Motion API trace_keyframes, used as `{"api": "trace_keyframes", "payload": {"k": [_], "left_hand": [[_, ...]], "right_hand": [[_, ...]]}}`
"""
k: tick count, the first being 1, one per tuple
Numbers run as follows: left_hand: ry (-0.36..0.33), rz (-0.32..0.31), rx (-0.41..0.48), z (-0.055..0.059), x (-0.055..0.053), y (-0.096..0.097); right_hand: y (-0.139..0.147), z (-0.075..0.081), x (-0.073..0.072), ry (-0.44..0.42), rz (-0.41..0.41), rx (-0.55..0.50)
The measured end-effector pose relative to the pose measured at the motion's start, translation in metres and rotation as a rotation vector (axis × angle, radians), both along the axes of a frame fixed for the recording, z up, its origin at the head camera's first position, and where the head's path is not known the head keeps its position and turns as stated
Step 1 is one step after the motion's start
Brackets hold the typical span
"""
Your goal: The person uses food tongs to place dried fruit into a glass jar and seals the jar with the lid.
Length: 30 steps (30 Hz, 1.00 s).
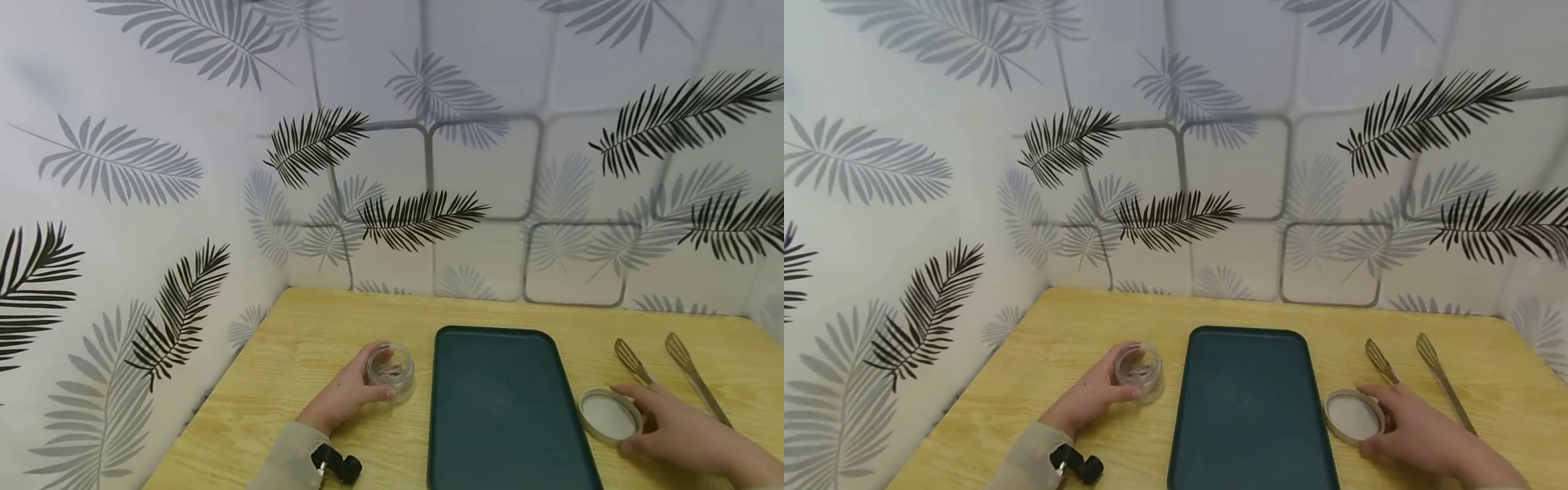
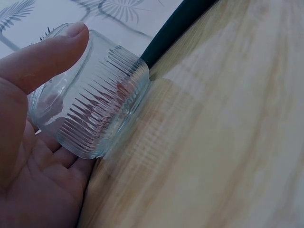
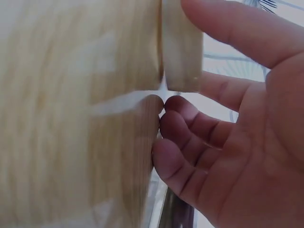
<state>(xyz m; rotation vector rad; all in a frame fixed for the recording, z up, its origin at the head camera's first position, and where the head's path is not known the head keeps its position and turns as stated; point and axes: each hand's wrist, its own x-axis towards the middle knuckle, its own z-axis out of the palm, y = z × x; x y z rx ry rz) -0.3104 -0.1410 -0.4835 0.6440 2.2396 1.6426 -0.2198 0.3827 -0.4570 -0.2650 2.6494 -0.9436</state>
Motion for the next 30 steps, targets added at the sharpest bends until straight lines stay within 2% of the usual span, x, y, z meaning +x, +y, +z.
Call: {"api": "trace_keyframes", "payload": {"k": [2, 4, 9, 12, 15, 20, 23, 30], "left_hand": [[-0.009, -0.004, 0.015, -0.001, 0.001, 0.001], [-0.012, -0.008, 0.022, -0.002, 0.002, 0.002], [-0.003, -0.011, 0.008, 0.000, 0.001, 0.004], [0.005, -0.009, 0.007, 0.002, -0.002, 0.005], [0.008, -0.009, 0.013, 0.001, -0.003, 0.003], [0.005, 0.000, 0.004, 0.000, -0.001, 0.001], [-0.004, 0.007, 0.000, -0.001, 0.000, 0.002], [-0.005, 0.007, 0.006, -0.002, 0.000, 0.001]], "right_hand": [[0.003, 0.002, 0.001, 0.021, 0.036, -0.029], [0.004, 0.003, 0.001, 0.011, 0.038, -0.057], [0.002, 0.007, 0.000, -0.017, -0.049, -0.053], [-0.002, 0.013, 0.000, 0.075, -0.040, 0.005], [-0.010, 0.020, -0.001, 0.183, 0.005, 0.030], [-0.025, 0.025, -0.004, 0.246, 0.073, -0.008], [-0.031, 0.023, -0.005, 0.249, 0.102, -0.036], [-0.033, 0.012, -0.008, 0.188, 0.178, -0.220]]}}
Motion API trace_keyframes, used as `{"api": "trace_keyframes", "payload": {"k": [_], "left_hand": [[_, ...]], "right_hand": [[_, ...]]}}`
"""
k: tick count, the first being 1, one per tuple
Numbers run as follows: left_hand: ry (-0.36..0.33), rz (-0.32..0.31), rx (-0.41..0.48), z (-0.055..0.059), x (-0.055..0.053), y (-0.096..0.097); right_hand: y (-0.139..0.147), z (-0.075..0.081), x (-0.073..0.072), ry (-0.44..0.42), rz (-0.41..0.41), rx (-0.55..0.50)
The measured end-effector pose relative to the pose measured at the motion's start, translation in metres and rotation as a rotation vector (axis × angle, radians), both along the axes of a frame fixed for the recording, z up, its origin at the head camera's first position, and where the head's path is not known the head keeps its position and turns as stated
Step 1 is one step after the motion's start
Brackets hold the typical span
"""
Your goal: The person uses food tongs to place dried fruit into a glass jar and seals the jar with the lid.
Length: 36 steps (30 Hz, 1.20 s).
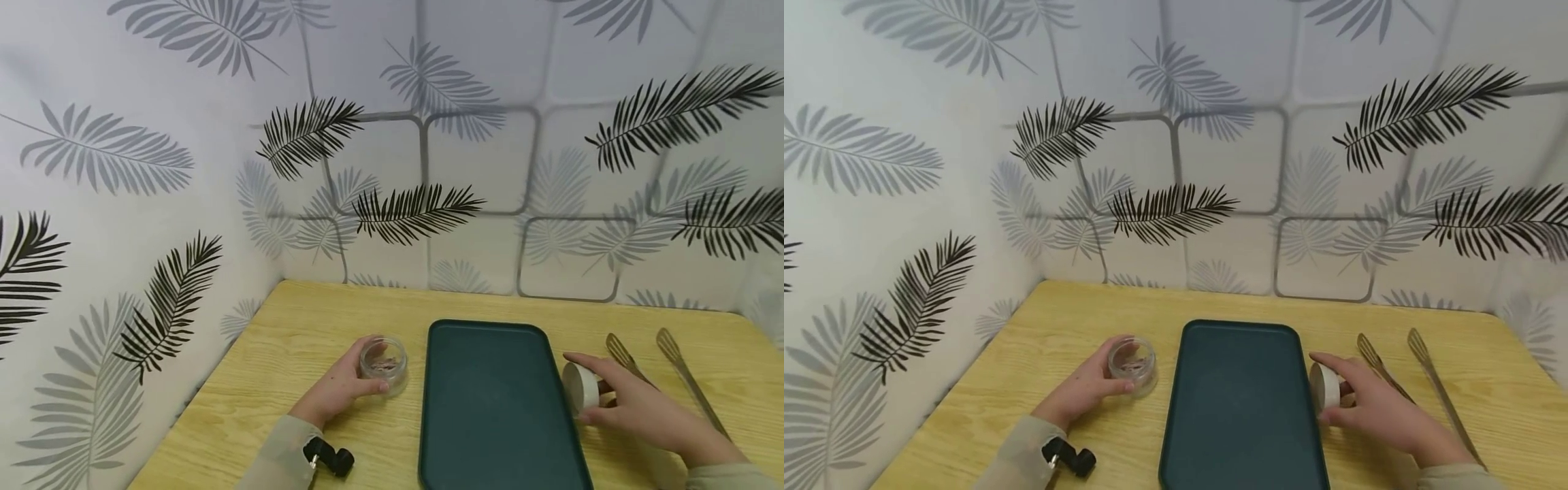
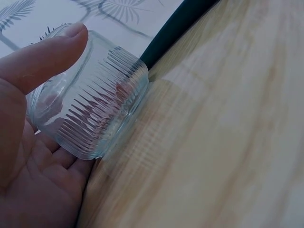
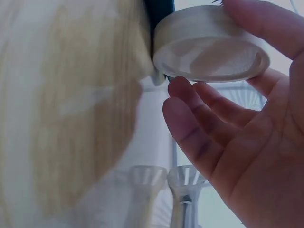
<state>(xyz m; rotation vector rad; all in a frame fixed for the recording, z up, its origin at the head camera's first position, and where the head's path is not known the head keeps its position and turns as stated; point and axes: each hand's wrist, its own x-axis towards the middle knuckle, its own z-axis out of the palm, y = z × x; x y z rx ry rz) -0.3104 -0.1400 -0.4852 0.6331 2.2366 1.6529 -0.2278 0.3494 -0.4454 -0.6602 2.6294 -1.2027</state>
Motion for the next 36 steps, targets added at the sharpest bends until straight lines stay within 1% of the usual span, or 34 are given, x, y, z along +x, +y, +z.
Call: {"api": "trace_keyframes", "payload": {"k": [4, 6, 9, 12, 16, 19, 21, 24, 28, 32, 36], "left_hand": [[-0.011, 0.000, 0.008, 0.000, 0.000, -0.001], [-0.016, -0.002, 0.005, 0.000, 0.000, -0.001], [-0.023, -0.003, 0.001, 0.001, 0.001, -0.002], [-0.012, 0.000, 0.005, 0.003, 0.003, -0.003], [-0.020, 0.007, 0.003, 0.002, 0.005, -0.004], [-0.033, 0.004, 0.010, 0.002, 0.004, -0.003], [-0.029, -0.001, 0.020, 0.004, 0.002, -0.001], [-0.008, 0.000, 0.019, 0.007, 0.000, 0.001], [0.012, 0.002, 0.010, 0.008, -0.002, 0.001], [0.016, 0.001, 0.006, 0.006, -0.002, 0.001], [0.010, 0.007, 0.002, 0.004, 0.001, 0.001]], "right_hand": [[0.002, -0.003, 0.001, -0.059, 0.012, -0.044], [0.004, -0.004, 0.002, -0.084, 0.024, -0.055], [0.004, -0.004, 0.004, -0.116, 0.020, -0.061], [0.002, -0.003, 0.005, -0.114, 0.007, -0.061], [-0.003, -0.001, 0.005, -0.109, -0.020, -0.083], [-0.007, 0.003, 0.005, -0.095, -0.041, -0.103], [-0.011, 0.008, 0.006, -0.078, -0.053, -0.116], [-0.023, 0.016, 0.008, -0.049, -0.051, -0.114], [-0.052, 0.028, 0.007, 0.011, 0.000, -0.075], [-0.082, 0.036, 0.002, 0.046, 0.060, -0.045], [-0.110, 0.043, -0.008, 0.080, 0.086, -0.024]]}}
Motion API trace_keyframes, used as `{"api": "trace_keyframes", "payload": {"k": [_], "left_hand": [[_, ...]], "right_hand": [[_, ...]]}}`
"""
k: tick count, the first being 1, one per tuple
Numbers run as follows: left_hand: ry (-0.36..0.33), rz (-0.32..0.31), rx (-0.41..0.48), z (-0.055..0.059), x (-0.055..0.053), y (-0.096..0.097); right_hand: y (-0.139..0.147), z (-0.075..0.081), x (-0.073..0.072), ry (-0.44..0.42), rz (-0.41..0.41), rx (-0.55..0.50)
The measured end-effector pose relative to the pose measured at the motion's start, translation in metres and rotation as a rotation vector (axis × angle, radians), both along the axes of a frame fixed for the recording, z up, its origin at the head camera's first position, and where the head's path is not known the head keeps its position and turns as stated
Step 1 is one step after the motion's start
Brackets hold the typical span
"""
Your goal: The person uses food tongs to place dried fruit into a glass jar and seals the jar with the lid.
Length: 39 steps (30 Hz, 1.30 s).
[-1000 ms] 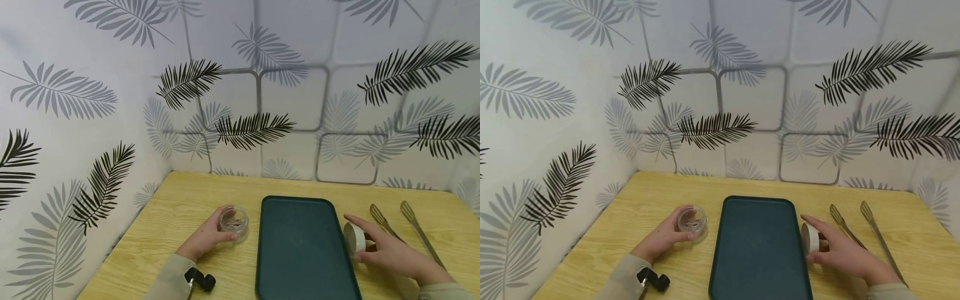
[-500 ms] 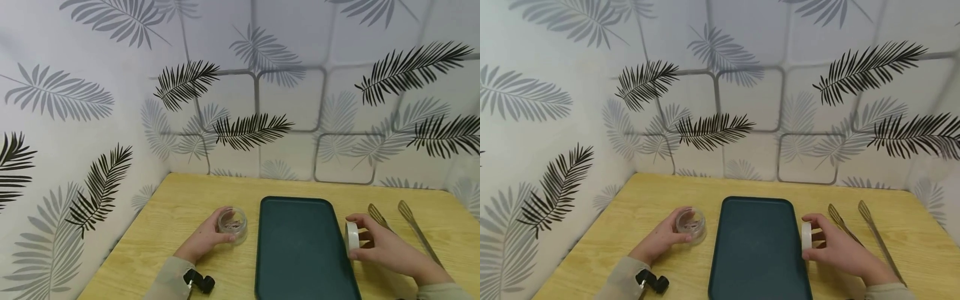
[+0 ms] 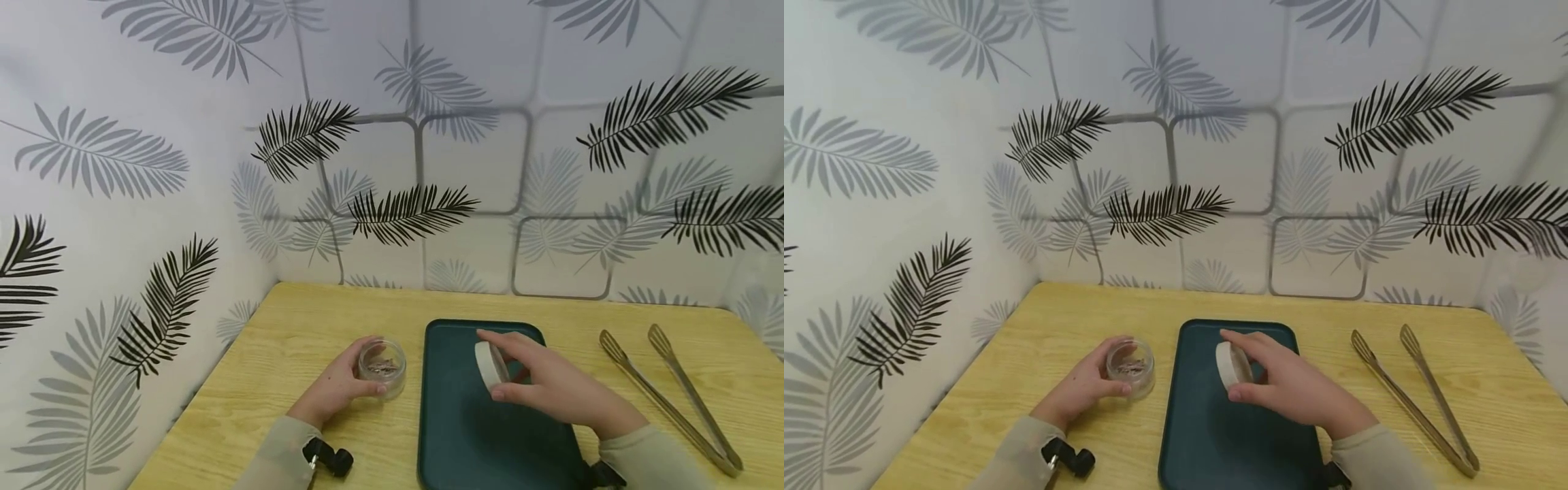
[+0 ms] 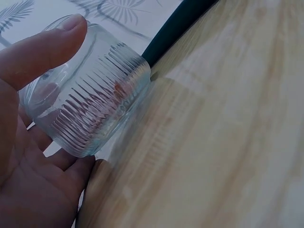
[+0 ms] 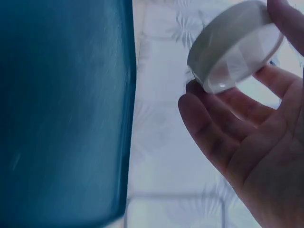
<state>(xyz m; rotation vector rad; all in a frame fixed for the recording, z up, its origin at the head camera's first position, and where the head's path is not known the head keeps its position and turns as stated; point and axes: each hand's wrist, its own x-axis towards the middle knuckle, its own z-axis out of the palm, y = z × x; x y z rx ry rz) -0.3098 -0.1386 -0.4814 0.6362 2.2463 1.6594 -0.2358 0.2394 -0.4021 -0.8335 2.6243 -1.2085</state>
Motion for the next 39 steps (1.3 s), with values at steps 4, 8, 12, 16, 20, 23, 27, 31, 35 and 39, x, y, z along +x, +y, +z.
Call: {"api": "trace_keyframes", "payload": {"k": [4, 8, 12, 16, 20, 23, 27, 31, 35, 39], "left_hand": [[0.010, 0.017, -0.017, 0.002, 0.002, 0.001], [0.045, 0.053, -0.044, 0.005, 0.001, 0.000], [0.063, 0.059, -0.051, 0.007, 0.002, 0.001], [0.061, 0.034, -0.037, 0.007, 0.001, 0.003], [0.058, 0.006, -0.020, 0.006, 0.001, 0.005], [0.062, -0.004, -0.014, 0.005, 0.002, 0.005], [0.051, -0.015, -0.008, 0.005, 0.005, 0.005], [0.046, -0.017, -0.018, 0.006, 0.007, 0.004], [0.067, 0.000, -0.063, 0.005, 0.006, 0.005], [0.060, 0.004, -0.065, 0.004, 0.005, 0.006]], "right_hand": [[-0.030, 0.006, -0.010, 0.012, -0.012, 0.038], [-0.062, 0.009, -0.020, 0.054, -0.043, 0.101], [-0.091, 0.007, -0.028, 0.126, -0.034, 0.170], [-0.113, 0.005, -0.034, 0.191, 0.009, 0.215], [-0.130, 0.004, -0.039, 0.233, 0.051, 0.257], [-0.141, 0.004, -0.043, 0.260, 0.072, 0.296], [-0.151, 0.004, -0.047, 0.320, 0.130, 0.376], [-0.156, 0.005, -0.049, 0.396, 0.221, 0.458], [-0.156, 0.006, -0.052, 0.408, 0.259, 0.497], [-0.159, 0.005, -0.055, 0.377, 0.203, 0.499]]}}
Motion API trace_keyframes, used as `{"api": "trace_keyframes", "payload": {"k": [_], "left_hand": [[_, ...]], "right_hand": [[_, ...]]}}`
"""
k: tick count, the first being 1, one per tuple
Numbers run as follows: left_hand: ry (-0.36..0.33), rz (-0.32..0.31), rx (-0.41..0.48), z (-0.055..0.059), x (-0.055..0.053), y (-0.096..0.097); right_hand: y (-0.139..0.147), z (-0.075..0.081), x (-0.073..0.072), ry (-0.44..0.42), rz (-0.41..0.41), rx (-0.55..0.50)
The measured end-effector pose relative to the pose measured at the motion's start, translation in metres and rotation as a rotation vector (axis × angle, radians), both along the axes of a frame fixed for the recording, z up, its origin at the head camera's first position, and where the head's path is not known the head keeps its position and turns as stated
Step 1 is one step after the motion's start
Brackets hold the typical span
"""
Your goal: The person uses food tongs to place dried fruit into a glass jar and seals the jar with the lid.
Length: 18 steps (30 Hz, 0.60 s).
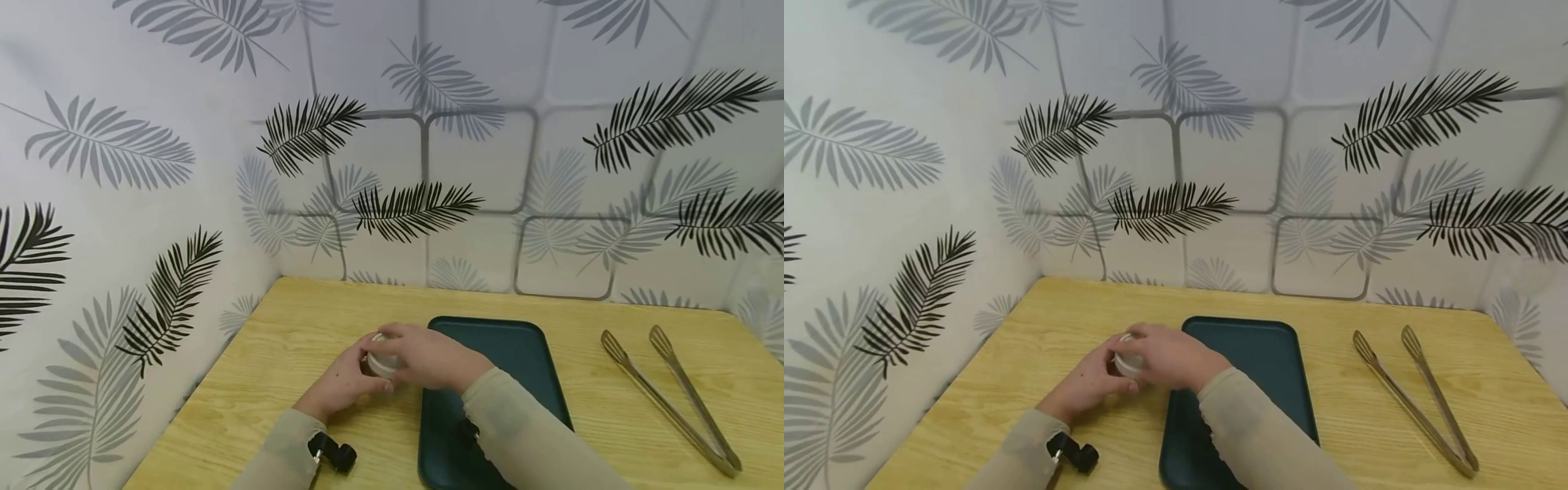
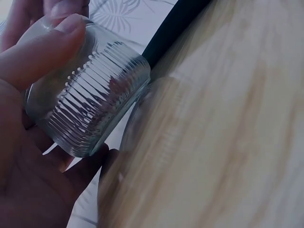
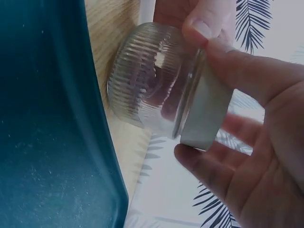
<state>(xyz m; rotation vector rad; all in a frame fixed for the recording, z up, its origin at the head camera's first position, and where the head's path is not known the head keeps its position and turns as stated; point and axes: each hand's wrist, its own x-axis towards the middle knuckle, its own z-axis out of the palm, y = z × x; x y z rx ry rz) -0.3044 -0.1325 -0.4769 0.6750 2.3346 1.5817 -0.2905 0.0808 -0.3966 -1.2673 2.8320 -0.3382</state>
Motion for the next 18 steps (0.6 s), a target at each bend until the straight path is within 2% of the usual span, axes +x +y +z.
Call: {"api": "trace_keyframes", "payload": {"k": [7, 11, 14, 18], "left_hand": [[-0.011, 0.005, -0.002, 0.002, 0.002, 0.003], [0.011, -0.004, -0.008, 0.003, 0.002, 0.004], [0.004, -0.004, -0.011, 0.003, 0.002, 0.005], [-0.042, -0.002, 0.019, 0.002, 0.002, 0.005]], "right_hand": [[-0.011, -0.006, 0.000, 0.021, -0.190, -0.010], [-0.012, -0.006, 0.002, 0.010, -0.254, 0.001], [-0.007, -0.006, 0.002, -0.023, -0.226, 0.001], [0.003, -0.002, 0.001, -0.072, -0.072, -0.017]]}}
